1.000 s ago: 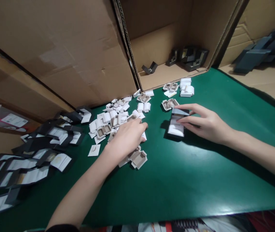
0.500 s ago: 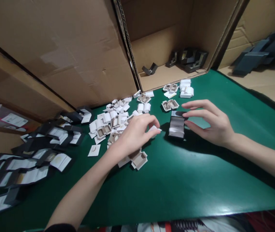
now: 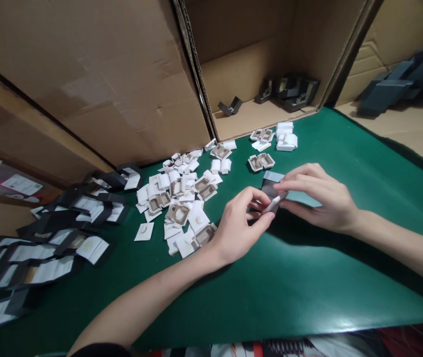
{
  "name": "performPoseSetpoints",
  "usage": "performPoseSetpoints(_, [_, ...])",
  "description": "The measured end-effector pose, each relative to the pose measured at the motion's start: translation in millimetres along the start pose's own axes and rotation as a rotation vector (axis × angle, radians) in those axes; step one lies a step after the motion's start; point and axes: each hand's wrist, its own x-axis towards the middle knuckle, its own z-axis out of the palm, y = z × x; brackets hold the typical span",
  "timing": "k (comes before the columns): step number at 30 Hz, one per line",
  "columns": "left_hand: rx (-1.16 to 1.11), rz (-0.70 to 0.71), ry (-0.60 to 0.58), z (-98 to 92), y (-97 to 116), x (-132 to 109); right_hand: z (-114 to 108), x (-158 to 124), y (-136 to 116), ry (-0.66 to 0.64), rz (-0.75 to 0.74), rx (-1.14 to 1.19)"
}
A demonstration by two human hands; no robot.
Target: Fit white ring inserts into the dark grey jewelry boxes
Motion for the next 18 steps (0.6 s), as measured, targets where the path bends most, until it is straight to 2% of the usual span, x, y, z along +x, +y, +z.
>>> performPoseSetpoints(3, [-0.008, 0.027, 0.067, 11.8, -8.2, -9.0, 0.3, 0.4, 2.6, -0.012, -0.025, 0.003])
performPoseSetpoints(6, [0.063, 0.033, 0.061, 19.2, -17.3, -15.3, 0.0, 1.3, 5.8, -0.032, -0.047, 0.026])
performPoseSetpoints(10, [0.128, 0.041, 0.084, 16.7, -28.5, -11.4, -2.2, 1.8, 8.2, -0.051, -0.016, 0.083])
performPoseSetpoints(15, [0.24, 0.094, 0.271, 0.7, -41.3, 4.1, -3.3, 0.3, 6.2, -0.046, 0.135, 0.279])
performPoseSetpoints(16, [0.264, 0.129, 0.284, -2.3, -42.8, 6.5, -3.3, -0.1, 5.3, -0.046, 0.187, 0.333])
performPoseSetpoints(18, [0.289, 0.201, 0.23, -6.8, -44.1, 9.8, -3.1, -0.4, 3.9, -0.041, 0.314, 0.45])
